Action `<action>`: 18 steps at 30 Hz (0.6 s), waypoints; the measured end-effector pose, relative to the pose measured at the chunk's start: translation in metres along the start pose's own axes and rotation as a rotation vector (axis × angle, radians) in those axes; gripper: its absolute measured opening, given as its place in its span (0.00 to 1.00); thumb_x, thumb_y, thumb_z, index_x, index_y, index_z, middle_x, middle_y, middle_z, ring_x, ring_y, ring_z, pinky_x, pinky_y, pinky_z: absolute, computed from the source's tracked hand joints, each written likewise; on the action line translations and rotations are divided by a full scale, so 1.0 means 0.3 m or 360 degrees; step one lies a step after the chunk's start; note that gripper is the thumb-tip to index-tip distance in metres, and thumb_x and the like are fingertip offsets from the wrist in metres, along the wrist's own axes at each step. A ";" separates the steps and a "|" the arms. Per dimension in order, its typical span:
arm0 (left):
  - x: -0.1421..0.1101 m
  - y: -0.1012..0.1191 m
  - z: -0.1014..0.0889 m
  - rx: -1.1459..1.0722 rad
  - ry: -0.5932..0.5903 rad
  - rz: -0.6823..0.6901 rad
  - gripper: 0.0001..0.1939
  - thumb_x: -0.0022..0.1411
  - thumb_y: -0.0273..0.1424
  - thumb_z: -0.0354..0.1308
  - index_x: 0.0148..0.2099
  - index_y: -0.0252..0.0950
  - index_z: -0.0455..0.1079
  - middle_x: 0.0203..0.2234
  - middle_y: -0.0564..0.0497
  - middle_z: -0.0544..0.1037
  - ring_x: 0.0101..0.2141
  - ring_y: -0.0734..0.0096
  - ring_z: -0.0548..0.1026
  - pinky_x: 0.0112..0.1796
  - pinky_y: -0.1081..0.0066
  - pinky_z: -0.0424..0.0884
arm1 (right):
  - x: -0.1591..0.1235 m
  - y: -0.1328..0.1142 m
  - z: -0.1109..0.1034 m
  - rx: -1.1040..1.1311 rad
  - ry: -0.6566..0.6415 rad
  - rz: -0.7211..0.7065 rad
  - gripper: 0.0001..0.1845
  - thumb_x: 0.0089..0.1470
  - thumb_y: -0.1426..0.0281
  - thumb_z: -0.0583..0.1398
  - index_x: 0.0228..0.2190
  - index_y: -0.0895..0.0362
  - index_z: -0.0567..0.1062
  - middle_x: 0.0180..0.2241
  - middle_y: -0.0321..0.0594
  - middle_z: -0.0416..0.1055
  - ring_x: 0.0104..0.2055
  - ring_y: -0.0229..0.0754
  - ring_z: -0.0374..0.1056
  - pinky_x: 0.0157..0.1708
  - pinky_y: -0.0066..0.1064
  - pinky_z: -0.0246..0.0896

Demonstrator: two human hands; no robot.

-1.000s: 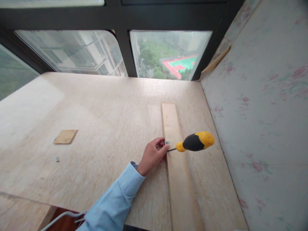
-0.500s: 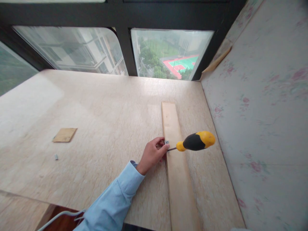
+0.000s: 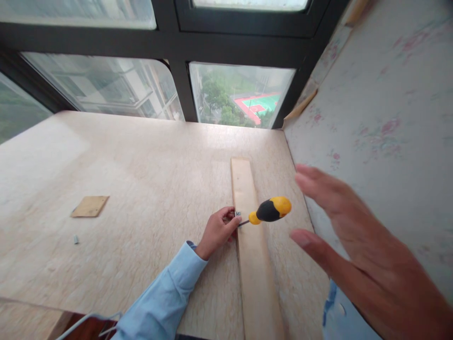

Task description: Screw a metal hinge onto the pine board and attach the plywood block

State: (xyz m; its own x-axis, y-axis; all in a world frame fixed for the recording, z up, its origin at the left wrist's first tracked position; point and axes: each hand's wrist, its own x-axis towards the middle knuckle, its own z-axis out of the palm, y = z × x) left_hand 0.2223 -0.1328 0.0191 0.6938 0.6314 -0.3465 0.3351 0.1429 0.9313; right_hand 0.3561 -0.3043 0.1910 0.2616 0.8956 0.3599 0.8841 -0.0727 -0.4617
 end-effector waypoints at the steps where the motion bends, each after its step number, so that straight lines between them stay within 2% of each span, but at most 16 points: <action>1: 0.001 0.000 0.000 -0.0005 0.0000 0.0005 0.24 0.59 0.40 0.61 0.54 0.34 0.70 0.34 0.48 0.77 0.22 0.73 0.76 0.15 0.79 0.68 | 0.043 -0.006 0.003 0.0028 -0.0075 -0.0030 0.26 0.65 0.67 0.55 0.63 0.46 0.61 0.66 0.36 0.58 0.66 0.50 0.56 0.62 0.46 0.61; 4: 0.001 0.001 -0.001 -0.0020 -0.0012 0.0016 0.25 0.58 0.42 0.61 0.54 0.33 0.70 0.33 0.48 0.77 0.22 0.72 0.76 0.16 0.78 0.69 | 0.109 -0.013 0.016 0.0189 -0.0109 -0.0095 0.20 0.64 0.71 0.55 0.56 0.47 0.70 0.55 0.36 0.73 0.56 0.45 0.70 0.56 0.40 0.69; 6: -0.001 0.003 0.000 -0.0026 -0.0014 0.0014 0.26 0.58 0.43 0.61 0.54 0.32 0.69 0.34 0.48 0.77 0.22 0.72 0.75 0.15 0.77 0.68 | 0.114 -0.011 0.025 0.0253 -0.0074 -0.0084 0.16 0.64 0.71 0.56 0.52 0.48 0.74 0.50 0.38 0.76 0.51 0.45 0.74 0.52 0.38 0.72; 10: -0.006 0.009 -0.001 -0.0018 -0.0016 0.0024 0.25 0.58 0.43 0.60 0.53 0.33 0.69 0.34 0.48 0.78 0.22 0.72 0.75 0.15 0.77 0.68 | 0.120 -0.004 0.050 0.0204 0.0092 -0.0106 0.11 0.60 0.65 0.62 0.44 0.52 0.76 0.39 0.41 0.78 0.41 0.46 0.75 0.41 0.37 0.74; 13: -0.005 0.012 -0.003 0.0036 -0.0001 0.0052 0.25 0.57 0.42 0.60 0.53 0.32 0.70 0.34 0.47 0.78 0.24 0.70 0.76 0.16 0.76 0.68 | 0.139 -0.001 0.074 0.0041 0.0217 -0.0087 0.14 0.57 0.57 0.64 0.37 0.56 0.76 0.30 0.41 0.74 0.33 0.45 0.72 0.33 0.36 0.71; 15: -0.002 0.008 -0.004 0.0066 0.0019 0.0087 0.24 0.57 0.41 0.60 0.52 0.32 0.71 0.35 0.46 0.79 0.25 0.69 0.76 0.18 0.76 0.69 | 0.148 0.004 0.085 0.0028 0.0201 -0.0090 0.18 0.56 0.54 0.64 0.37 0.56 0.75 0.31 0.42 0.73 0.33 0.45 0.71 0.33 0.36 0.71; 18: 0.003 -0.004 -0.004 0.0061 0.0028 0.0135 0.23 0.59 0.42 0.60 0.51 0.32 0.71 0.35 0.46 0.79 0.26 0.69 0.76 0.19 0.76 0.70 | 0.143 0.018 0.087 0.0147 0.0029 -0.0169 0.27 0.55 0.52 0.63 0.49 0.56 0.71 0.44 0.48 0.74 0.45 0.50 0.72 0.43 0.40 0.72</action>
State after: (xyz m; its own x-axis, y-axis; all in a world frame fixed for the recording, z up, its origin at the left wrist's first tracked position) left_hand 0.2219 -0.1315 0.0178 0.7096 0.6531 -0.2645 0.3002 0.0593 0.9520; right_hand 0.3619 -0.2547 0.1829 0.1763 0.8879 0.4249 0.8680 0.0633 -0.4925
